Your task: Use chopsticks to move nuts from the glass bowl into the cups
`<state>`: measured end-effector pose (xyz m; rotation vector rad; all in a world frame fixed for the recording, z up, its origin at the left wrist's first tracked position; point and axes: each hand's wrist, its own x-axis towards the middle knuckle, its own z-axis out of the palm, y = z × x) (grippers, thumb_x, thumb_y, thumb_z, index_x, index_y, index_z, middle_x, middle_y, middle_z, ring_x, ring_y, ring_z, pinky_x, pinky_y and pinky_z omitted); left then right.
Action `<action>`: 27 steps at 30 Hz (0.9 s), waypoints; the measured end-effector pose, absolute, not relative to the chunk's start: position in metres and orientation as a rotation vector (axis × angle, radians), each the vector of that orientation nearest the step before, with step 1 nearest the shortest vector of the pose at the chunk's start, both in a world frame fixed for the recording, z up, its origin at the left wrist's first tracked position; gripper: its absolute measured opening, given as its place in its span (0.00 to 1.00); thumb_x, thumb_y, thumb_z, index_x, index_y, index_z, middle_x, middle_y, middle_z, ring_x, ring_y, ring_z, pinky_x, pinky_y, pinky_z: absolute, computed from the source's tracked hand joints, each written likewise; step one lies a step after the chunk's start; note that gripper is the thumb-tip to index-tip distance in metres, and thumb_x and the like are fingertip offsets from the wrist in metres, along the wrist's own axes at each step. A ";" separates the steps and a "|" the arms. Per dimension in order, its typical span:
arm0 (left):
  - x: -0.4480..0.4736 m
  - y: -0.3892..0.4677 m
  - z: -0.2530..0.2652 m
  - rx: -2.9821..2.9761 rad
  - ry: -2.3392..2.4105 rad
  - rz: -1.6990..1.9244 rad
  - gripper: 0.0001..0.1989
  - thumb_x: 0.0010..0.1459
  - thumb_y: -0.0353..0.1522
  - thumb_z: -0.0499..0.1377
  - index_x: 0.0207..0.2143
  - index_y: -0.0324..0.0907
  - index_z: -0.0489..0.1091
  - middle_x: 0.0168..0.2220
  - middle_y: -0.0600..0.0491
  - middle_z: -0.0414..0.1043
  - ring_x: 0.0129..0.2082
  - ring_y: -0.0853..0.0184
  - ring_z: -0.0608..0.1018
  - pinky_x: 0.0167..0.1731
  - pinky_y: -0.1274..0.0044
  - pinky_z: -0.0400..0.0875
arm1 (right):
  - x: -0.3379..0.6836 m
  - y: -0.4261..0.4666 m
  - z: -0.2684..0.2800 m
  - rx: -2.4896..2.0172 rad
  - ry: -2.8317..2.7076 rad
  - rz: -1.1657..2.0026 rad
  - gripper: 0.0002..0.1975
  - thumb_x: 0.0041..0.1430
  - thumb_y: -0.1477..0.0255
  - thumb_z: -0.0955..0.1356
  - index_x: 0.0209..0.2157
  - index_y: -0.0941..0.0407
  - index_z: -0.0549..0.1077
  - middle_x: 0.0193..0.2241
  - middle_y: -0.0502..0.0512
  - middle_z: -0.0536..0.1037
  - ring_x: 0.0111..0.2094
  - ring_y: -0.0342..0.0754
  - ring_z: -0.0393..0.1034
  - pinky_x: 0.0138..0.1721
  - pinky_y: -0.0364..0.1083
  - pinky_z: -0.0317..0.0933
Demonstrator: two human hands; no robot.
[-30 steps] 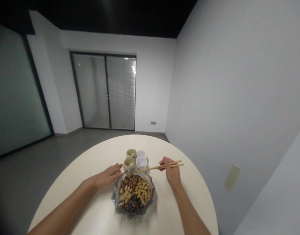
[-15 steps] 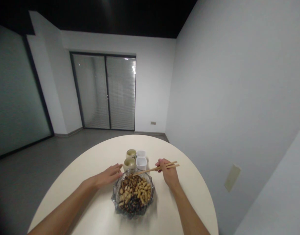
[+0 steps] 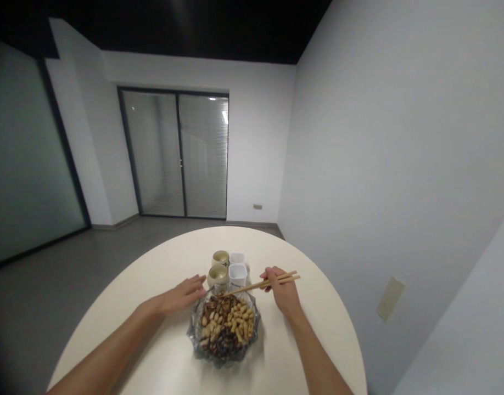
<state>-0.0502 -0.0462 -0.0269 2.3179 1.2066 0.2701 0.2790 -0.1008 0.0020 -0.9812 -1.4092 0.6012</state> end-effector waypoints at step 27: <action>-0.052 -0.044 -0.031 2.318 1.198 0.263 0.35 0.62 0.61 0.41 0.51 0.48 0.71 0.69 0.48 0.49 0.69 0.51 0.47 0.66 0.58 0.40 | 0.281 -0.099 0.001 -0.976 -1.320 0.594 0.27 0.58 0.47 0.67 0.25 0.58 0.77 0.17 0.53 0.76 0.18 0.46 0.71 0.18 0.42 0.66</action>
